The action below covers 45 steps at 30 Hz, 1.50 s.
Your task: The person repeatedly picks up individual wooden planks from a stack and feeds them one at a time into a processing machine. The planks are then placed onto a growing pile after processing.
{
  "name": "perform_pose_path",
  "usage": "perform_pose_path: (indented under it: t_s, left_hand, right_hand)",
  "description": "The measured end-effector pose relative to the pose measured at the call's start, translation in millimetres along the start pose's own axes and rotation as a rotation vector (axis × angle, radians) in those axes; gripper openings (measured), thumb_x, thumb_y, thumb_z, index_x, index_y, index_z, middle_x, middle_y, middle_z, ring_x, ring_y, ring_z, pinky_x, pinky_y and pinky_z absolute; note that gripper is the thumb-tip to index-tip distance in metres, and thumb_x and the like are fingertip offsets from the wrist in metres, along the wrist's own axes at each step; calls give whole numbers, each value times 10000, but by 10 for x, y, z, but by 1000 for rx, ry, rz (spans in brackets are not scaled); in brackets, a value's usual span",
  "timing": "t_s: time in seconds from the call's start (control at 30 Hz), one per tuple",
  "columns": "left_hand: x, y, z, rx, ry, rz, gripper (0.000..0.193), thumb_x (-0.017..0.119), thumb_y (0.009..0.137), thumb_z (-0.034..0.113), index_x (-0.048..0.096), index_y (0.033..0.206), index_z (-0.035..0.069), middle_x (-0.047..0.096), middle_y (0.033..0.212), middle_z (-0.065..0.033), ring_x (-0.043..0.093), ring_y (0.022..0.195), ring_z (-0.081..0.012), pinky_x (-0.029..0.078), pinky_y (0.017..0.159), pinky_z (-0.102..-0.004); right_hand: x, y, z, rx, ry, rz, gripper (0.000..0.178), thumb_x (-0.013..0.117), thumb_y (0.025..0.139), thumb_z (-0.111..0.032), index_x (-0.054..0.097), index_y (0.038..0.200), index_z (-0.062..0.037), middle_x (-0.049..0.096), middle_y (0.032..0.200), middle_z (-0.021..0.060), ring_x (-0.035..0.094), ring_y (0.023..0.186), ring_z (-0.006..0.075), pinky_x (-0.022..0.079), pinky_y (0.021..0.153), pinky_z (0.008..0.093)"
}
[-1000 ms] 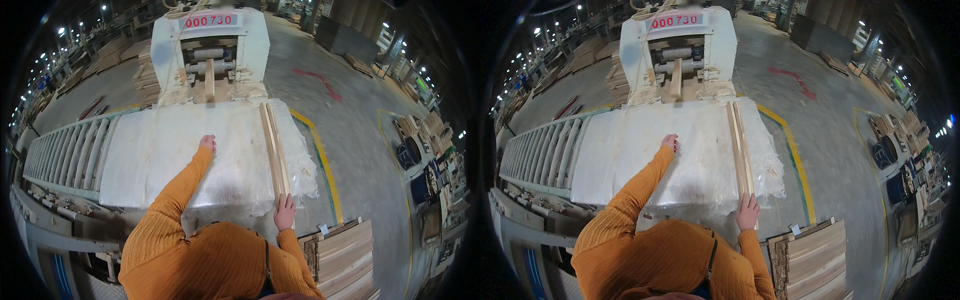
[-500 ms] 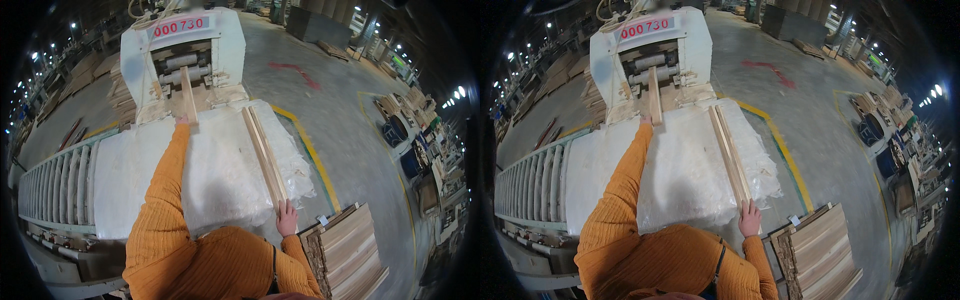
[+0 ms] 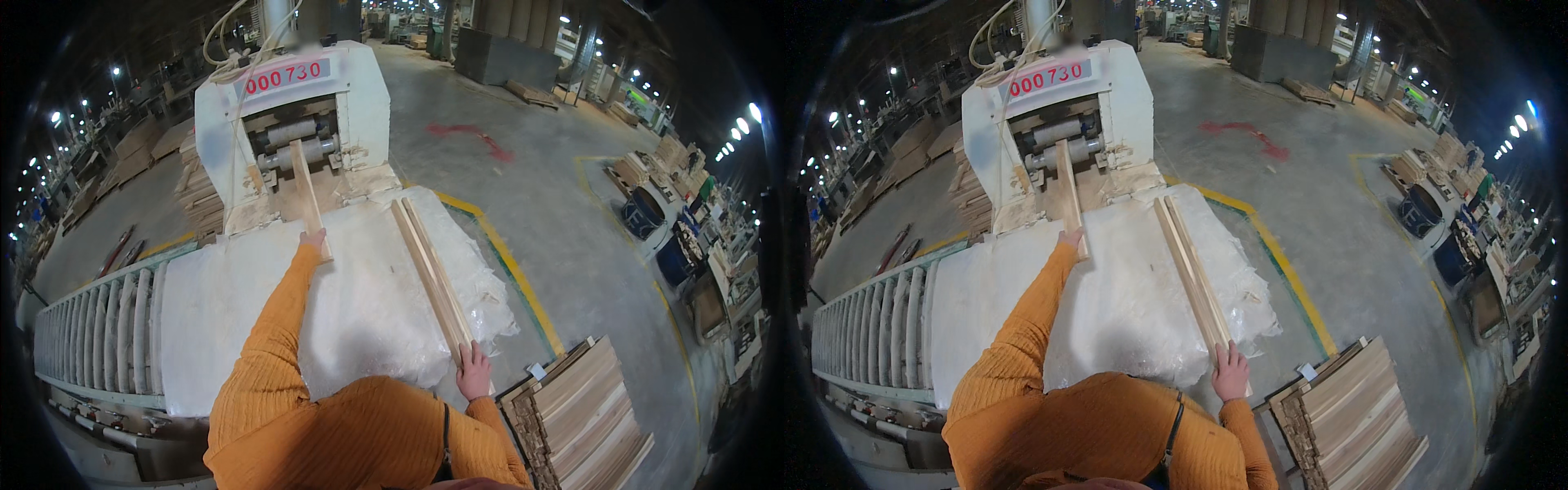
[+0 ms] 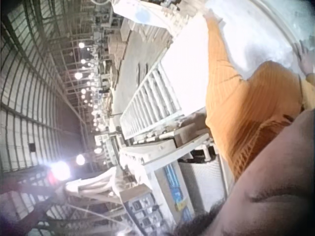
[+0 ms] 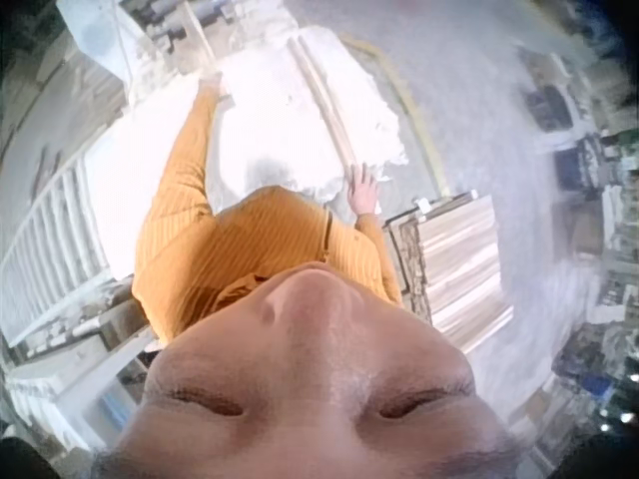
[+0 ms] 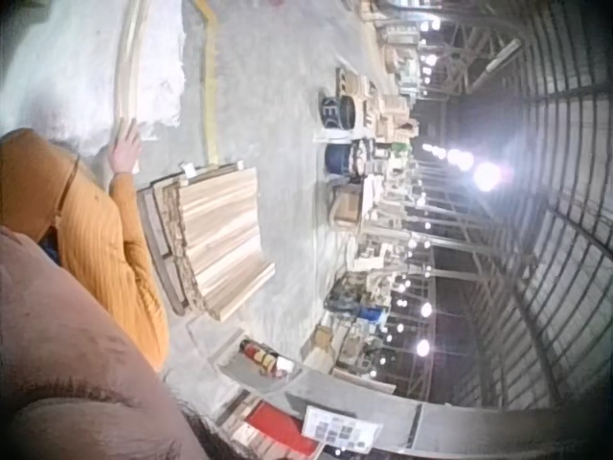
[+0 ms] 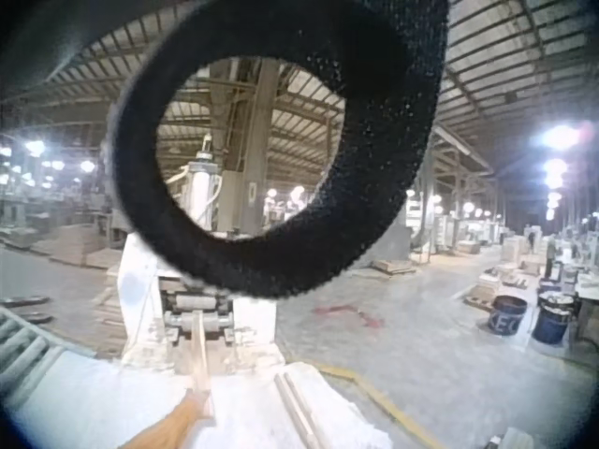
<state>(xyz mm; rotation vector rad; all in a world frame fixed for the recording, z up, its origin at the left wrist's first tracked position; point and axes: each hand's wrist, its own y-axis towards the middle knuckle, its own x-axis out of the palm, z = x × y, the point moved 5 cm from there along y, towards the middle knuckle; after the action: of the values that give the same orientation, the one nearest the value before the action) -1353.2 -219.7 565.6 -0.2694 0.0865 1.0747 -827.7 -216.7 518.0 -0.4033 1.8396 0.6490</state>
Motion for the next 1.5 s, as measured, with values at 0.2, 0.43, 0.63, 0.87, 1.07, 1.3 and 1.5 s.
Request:
perform_pose_path:
  t_s: [0.2, 0.43, 0.63, 0.87, 1.07, 1.3, 1.5]
  left_hand:
    - [-16, -506, -147, 89, 99, -26, 774, 652, 727, 420, 331, 1205, -96, 519, 1071, -259, 570, 914, -310, 496, 731, -390]
    - [145, -1400, -562, -4, 53, -119, 724, 645, 747, 399, 344, 1193, -85, 521, 1055, -246, 561, 919, -313, 487, 736, -383]
    - [359, -2562, -1062, -156, -210, -35, 645, 598, 787, 456, 403, 1151, -38, 553, 993, -172, 569, 866, -296, 491, 718, -379]
    - [521, -3927, -1859, -630, -676, -514, 716, 272, 805, 708, 563, 977, 77, 595, 825, -94, 562, 697, -250, 483, 609, -355]
    - [238, -4502, -2122, -571, -467, -371, 739, 254, 808, 704, 537, 1031, 59, 599, 908, -132, 581, 789, -251, 491, 702, -355]
    - [234, -4733, -2054, -202, -269, -295, 546, 475, 848, 493, 454, 1090, 4, 564, 932, -125, 564, 781, -206, 469, 658, -319]
    - [350, -4953, -1829, -241, -231, -481, 483, 429, 866, 505, 525, 980, 45, 585, 814, -77, 563, 683, -171, 462, 583, -291]
  right_hand:
    - [20, -22, 19, 2, -1, -8, 629, 562, 676, -94, 404, 1279, -177, 353, 1330, 125, 416, 1066, 357, 358, 863, 455]
    - [5, -42, 48, -17, 26, 15, 613, 572, 679, -93, 414, 1266, -171, 351, 1330, 130, 405, 1085, 372, 341, 877, 480]
    - [-54, -126, -180, -167, 92, 154, 479, 582, 707, -122, 489, 1176, -96, 421, 1254, 140, 422, 1082, 362, 363, 867, 461]
    - [492, -733, -969, 274, 1305, -1020, 477, 345, 919, -417, 484, 1152, -26, 571, 1002, 104, 567, 865, 205, 461, 684, 296]
    - [458, -1198, -1117, 299, 1365, -1173, 554, 338, 904, -489, 471, 1184, -29, 570, 992, 78, 571, 794, 161, 498, 612, 300]
    - [518, -1461, -1044, 467, 1428, -1018, 544, 282, 924, -461, 431, 1199, -16, 536, 1055, 114, 515, 959, 168, 453, 769, 280]
    - [470, -1474, -876, 239, 1303, -938, 485, 280, 937, -418, 466, 1147, -23, 534, 1017, 83, 506, 883, 146, 418, 752, 260]
